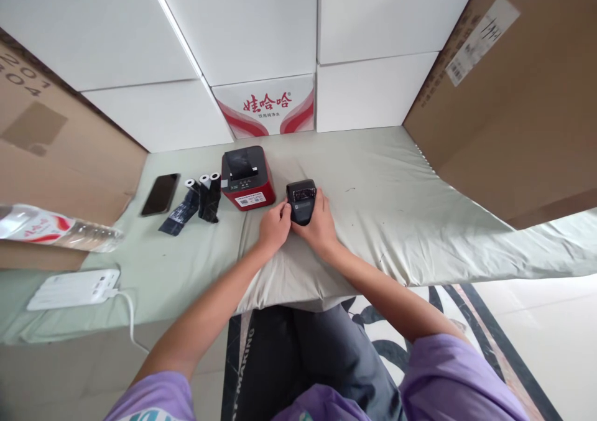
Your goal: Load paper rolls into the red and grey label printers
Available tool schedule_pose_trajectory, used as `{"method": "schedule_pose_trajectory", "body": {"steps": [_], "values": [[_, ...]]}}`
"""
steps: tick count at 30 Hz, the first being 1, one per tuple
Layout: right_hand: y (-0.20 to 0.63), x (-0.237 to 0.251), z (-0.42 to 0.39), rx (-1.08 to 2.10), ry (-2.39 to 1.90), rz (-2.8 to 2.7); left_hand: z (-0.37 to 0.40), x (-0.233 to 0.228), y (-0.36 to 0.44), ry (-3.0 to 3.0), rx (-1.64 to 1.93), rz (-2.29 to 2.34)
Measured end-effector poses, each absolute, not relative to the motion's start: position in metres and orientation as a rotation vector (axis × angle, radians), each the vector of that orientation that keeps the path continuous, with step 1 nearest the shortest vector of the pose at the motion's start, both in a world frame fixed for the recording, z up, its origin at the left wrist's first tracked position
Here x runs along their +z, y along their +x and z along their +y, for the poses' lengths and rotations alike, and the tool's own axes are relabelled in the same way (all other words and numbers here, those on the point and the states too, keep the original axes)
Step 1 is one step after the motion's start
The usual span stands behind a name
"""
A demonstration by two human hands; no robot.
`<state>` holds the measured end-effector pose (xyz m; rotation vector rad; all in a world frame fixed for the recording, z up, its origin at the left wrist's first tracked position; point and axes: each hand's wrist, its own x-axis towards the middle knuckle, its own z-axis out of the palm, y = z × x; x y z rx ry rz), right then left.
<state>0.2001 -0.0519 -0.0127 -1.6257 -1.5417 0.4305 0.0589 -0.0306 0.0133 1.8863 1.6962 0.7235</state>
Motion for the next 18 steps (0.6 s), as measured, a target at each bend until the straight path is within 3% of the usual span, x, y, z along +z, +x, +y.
{"method": "schedule_pose_trajectory", "body": {"steps": [8,18], "values": [[0.199,-0.013,-0.053,0.424,-1.608,-1.530,-0.028,0.018,0.057,1.900,0.617,1.753],[0.201,-0.018,-0.051,0.409,-1.602,-1.536,-0.021,0.007,0.055,1.698,0.834,1.650]]}}
